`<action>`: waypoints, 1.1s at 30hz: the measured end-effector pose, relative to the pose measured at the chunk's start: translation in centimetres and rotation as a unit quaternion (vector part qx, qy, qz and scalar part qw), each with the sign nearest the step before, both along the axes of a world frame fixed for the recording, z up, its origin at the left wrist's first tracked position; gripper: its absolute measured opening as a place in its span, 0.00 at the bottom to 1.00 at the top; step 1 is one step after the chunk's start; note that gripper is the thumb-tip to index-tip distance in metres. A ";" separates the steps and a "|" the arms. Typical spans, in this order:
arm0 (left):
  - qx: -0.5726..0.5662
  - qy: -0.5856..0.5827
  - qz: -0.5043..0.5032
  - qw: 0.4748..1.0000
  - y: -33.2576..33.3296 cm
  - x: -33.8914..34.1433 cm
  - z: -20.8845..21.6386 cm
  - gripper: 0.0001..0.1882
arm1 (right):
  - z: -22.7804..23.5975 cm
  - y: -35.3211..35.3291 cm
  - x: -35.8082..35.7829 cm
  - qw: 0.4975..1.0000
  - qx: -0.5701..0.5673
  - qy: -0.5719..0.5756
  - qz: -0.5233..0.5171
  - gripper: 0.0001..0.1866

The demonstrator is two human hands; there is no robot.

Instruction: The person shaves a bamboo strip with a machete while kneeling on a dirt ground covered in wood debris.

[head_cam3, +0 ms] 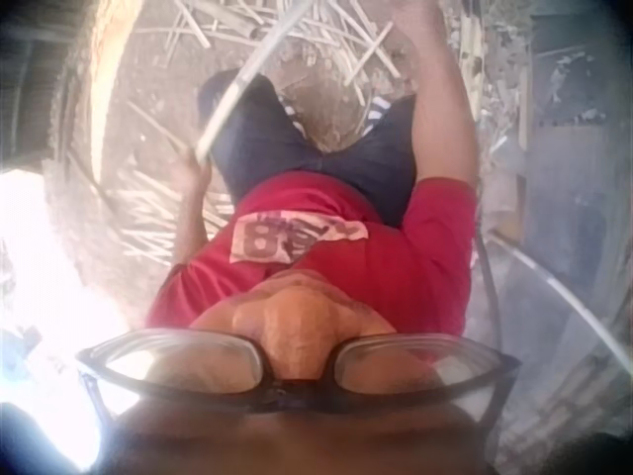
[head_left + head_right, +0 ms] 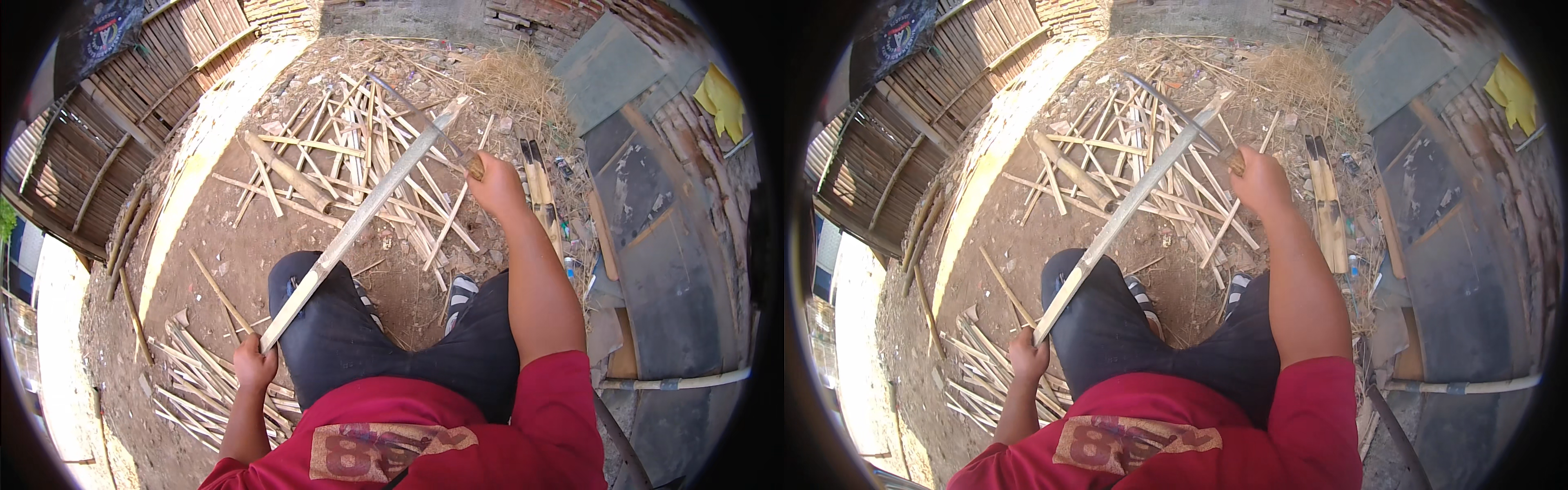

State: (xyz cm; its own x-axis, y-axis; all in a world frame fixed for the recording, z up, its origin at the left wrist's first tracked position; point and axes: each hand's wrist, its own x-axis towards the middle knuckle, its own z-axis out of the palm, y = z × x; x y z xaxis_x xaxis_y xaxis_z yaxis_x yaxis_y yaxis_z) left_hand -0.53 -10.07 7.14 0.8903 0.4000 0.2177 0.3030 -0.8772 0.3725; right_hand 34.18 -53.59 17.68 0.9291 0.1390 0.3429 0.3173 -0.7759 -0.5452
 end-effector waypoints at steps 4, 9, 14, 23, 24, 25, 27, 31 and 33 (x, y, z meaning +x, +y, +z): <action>-0.013 0.003 0.001 1.000 -0.1 0.2 0.6 0.10 | 0.6 0.8 -1.3 0.999 0.037 0.005 -0.018 0.13; -0.024 0.005 -0.008 1.000 0.3 0.1 0.3 0.11 | 1.4 5.0 -5.7 0.952 -0.168 -0.033 0.252 0.11; -0.039 0.019 0.001 0.999 0.8 -0.5 0.6 0.13 | 1.7 3.3 -3.0 0.970 -0.108 0.102 0.194 0.12; -0.020 0.020 -0.011 1.000 0.5 0.0 1.8 0.14 | 0.3 2.6 -3.0 0.993 -0.060 0.035 0.094 0.13; -0.013 0.019 -0.012 1.000 0.4 0.1 1.7 0.14 | 0.3 3.8 -4.3 0.983 -0.104 0.015 0.151 0.12; -0.010 0.023 -0.013 1.000 0.4 0.1 1.9 0.14 | 0.2 5.1 -5.5 0.967 -0.146 -0.006 0.208 0.10; -0.003 0.031 -0.008 0.999 0.6 -0.2 2.4 0.14 | 0.2 6.2 -6.3 0.944 -0.186 -0.018 0.270 0.09; 0.006 0.004 -0.005 1.000 0.5 -0.4 0.7 0.15 | 0.5 4.3 -2.6 0.984 -0.076 0.076 0.139 0.10; -0.015 0.007 0.003 1.000 -0.1 -0.1 0.8 0.15 | -0.2 1.7 -0.3 0.999 0.010 0.045 0.016 0.12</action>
